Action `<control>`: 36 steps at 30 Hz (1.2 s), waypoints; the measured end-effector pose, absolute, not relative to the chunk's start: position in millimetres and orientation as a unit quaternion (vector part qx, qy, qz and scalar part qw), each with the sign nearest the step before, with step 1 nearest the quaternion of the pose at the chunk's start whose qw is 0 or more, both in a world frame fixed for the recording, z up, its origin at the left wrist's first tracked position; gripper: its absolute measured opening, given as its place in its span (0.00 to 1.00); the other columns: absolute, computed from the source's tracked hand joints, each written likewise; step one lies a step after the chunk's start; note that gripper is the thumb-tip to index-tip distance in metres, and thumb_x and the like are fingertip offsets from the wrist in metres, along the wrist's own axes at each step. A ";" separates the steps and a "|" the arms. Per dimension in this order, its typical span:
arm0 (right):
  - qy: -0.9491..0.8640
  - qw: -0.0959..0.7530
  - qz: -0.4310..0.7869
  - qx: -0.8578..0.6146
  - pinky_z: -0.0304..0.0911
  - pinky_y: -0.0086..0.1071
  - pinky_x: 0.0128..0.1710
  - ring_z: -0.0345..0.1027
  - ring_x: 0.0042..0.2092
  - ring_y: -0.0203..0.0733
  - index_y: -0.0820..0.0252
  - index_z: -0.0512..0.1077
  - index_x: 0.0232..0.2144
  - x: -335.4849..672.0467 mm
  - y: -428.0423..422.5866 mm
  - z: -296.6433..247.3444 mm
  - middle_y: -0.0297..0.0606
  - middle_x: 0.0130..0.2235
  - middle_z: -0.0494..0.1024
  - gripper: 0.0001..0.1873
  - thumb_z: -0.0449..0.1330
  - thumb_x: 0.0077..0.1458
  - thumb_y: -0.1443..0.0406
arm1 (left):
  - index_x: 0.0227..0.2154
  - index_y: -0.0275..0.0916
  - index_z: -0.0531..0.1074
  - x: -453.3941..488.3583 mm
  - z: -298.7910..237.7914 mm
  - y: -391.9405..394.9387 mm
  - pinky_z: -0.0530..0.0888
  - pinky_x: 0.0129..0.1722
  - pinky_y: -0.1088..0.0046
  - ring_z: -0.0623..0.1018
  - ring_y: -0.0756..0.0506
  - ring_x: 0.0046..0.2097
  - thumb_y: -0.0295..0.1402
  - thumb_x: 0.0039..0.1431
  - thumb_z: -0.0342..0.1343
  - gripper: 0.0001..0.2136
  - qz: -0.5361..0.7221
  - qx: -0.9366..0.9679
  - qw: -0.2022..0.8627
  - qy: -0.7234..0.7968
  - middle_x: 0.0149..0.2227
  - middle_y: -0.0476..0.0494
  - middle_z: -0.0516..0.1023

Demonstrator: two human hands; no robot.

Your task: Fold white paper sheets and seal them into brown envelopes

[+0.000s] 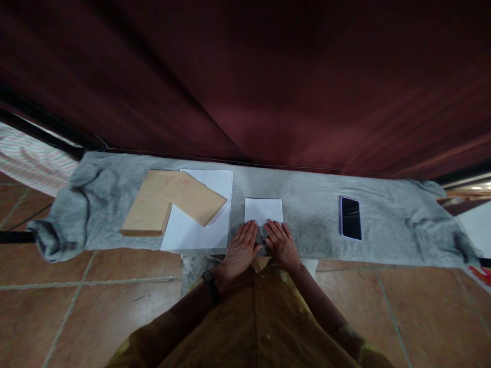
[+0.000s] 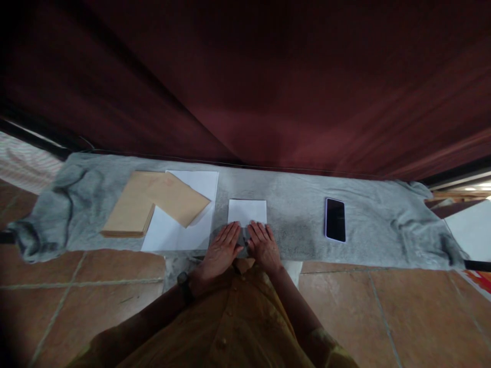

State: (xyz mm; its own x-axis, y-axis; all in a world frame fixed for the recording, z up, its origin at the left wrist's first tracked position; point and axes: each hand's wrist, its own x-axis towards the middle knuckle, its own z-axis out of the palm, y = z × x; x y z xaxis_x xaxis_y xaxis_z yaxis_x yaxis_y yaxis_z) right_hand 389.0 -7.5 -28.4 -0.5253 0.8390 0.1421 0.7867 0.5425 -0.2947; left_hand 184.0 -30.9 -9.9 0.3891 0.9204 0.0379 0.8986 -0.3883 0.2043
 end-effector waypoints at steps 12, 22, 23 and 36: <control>-0.874 0.136 0.112 -0.453 0.50 0.50 0.70 0.51 0.71 0.48 0.62 0.62 0.67 379.7 1.1 -29.5 0.45 0.69 0.61 0.26 0.46 0.71 0.61 | 0.67 0.29 0.59 193.3 -11.1 -22.2 0.60 0.69 0.59 0.59 0.39 0.71 0.36 0.70 0.46 0.26 0.075 0.835 0.085 0.538 0.69 0.32 0.62; -0.859 0.128 0.099 -0.486 0.48 0.48 0.70 0.53 0.70 0.46 0.59 0.58 0.69 400.5 -2.1 -27.0 0.44 0.69 0.62 0.27 0.47 0.71 0.61 | 0.66 0.30 0.60 177.8 -9.1 -18.8 0.60 0.69 0.54 0.61 0.37 0.70 0.40 0.69 0.48 0.28 0.094 0.829 0.088 0.544 0.68 0.28 0.63; -0.856 0.128 0.099 -0.491 0.47 0.49 0.70 0.53 0.70 0.47 0.59 0.58 0.68 400.1 -1.4 -26.5 0.44 0.69 0.62 0.27 0.47 0.71 0.62 | 0.66 0.30 0.60 178.8 -8.5 -16.3 0.60 0.69 0.53 0.61 0.36 0.70 0.40 0.68 0.48 0.28 0.093 0.825 0.088 0.550 0.68 0.28 0.63; -0.817 0.159 0.098 -0.545 0.44 0.51 0.69 0.57 0.68 0.49 0.56 0.62 0.66 380.4 37.7 -28.1 0.43 0.68 0.65 0.25 0.48 0.69 0.63 | 0.63 0.23 0.63 186.5 -1.4 34.8 0.59 0.69 0.55 0.61 0.35 0.70 0.30 0.68 0.44 0.24 0.075 0.802 0.083 0.587 0.67 0.25 0.63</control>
State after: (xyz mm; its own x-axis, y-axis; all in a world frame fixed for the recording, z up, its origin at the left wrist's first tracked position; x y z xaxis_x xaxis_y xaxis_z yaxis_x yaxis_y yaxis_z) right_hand 380.4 37.7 -28.1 -0.3542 0.9226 0.1530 0.8599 0.3856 -0.3346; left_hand 186.5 34.8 -1.4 0.3002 0.9536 0.0227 0.9289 -0.2977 0.2203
